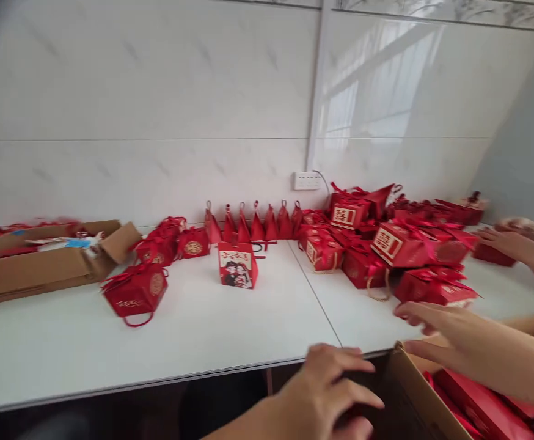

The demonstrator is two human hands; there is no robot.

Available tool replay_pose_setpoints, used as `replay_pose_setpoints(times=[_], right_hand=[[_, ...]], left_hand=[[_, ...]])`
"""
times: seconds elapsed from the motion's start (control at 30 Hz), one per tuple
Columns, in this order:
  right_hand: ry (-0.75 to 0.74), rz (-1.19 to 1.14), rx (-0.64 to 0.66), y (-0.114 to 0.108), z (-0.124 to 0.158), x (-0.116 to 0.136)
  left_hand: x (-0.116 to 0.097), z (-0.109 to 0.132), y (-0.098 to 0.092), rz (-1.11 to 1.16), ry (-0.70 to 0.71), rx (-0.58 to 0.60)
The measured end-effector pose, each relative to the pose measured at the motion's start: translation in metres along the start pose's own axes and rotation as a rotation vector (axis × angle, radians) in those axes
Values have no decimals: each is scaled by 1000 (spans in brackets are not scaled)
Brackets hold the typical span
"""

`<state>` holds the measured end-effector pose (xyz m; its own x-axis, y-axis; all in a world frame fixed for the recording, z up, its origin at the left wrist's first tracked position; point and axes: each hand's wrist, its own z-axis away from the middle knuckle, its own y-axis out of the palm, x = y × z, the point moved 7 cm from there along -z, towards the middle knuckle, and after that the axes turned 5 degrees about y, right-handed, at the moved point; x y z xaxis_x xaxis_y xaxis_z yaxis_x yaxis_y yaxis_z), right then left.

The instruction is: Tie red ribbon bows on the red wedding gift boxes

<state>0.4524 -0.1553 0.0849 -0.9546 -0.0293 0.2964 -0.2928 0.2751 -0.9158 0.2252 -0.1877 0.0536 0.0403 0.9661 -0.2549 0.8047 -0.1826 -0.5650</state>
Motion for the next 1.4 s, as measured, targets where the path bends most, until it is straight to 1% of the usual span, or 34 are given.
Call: replay_pose_setpoints(times=[0.03, 0.07, 0.1, 0.13, 0.17, 0.2, 0.27, 0.3, 0.33, 0.37, 0.4, 0.47, 0.53, 0.6, 0.67, 0.73, 0.87, 0.93, 1.03, 1.13, 1.27, 1.4], right_hand=[[-66, -15, 137, 19, -22, 28], [-144, -18, 246, 36, -41, 58], [-226, -6, 305, 50, -58, 89], [-287, 15, 320, 60, -74, 118], [-323, 24, 300, 68, -90, 143], [-341, 10, 258, 74, -106, 166], [-307, -85, 87, 81, -137, 200], [-266, -162, 17, 86, -150, 211], [-225, -253, -51, 91, -161, 220], [-191, -352, -94, 98, -170, 228], [-154, -465, -128, 106, -176, 233], [-131, -687, -152, 124, -183, 242], [-141, -776, -177, 140, -184, 249], [-161, -794, -204, 150, -182, 252], [-181, -812, -222, 155, -179, 253], [-212, -832, -213, 156, -178, 254], [-289, -863, -110, 160, -176, 261], [-308, -884, -88, 162, -174, 262], [-329, -913, -114, 160, -167, 260], [-348, -913, -121, 157, -159, 257], [-338, -915, -142, 152, -153, 252], [-319, -911, -136, 153, -154, 250]], left_hand=[[12, 7, -26, -31, -41, -40], [25, 16, -51, -74, -90, -68], [40, 25, -76, -122, -136, -101], [57, 35, -101, -170, -193, -150], [75, 44, -124, -208, -238, -203], [95, 53, -147, -237, -295, -282], [137, 71, -188, -271, -444, -475], [159, 79, -204, -270, -550, -578], [177, 82, -214, -272, -593, -625], [192, 84, -219, -261, -624, -652], [205, 83, -221, -243, -648, -663], [224, 81, -217, -194, -665, -657], [235, 79, -209, -139, -673, -648], [238, 79, -203, -92, -674, -643], [237, 80, -202, -72, -681, -638], [232, 78, -205, -80, -684, -601], [219, 67, -210, -93, -641, -481], [217, 67, -210, -64, -655, -481], [214, 70, -207, -36, -683, -500], [208, 69, -202, -58, -687, -482], [203, 67, -198, -65, -700, -471], [202, 66, -198, -106, -710, -477]])
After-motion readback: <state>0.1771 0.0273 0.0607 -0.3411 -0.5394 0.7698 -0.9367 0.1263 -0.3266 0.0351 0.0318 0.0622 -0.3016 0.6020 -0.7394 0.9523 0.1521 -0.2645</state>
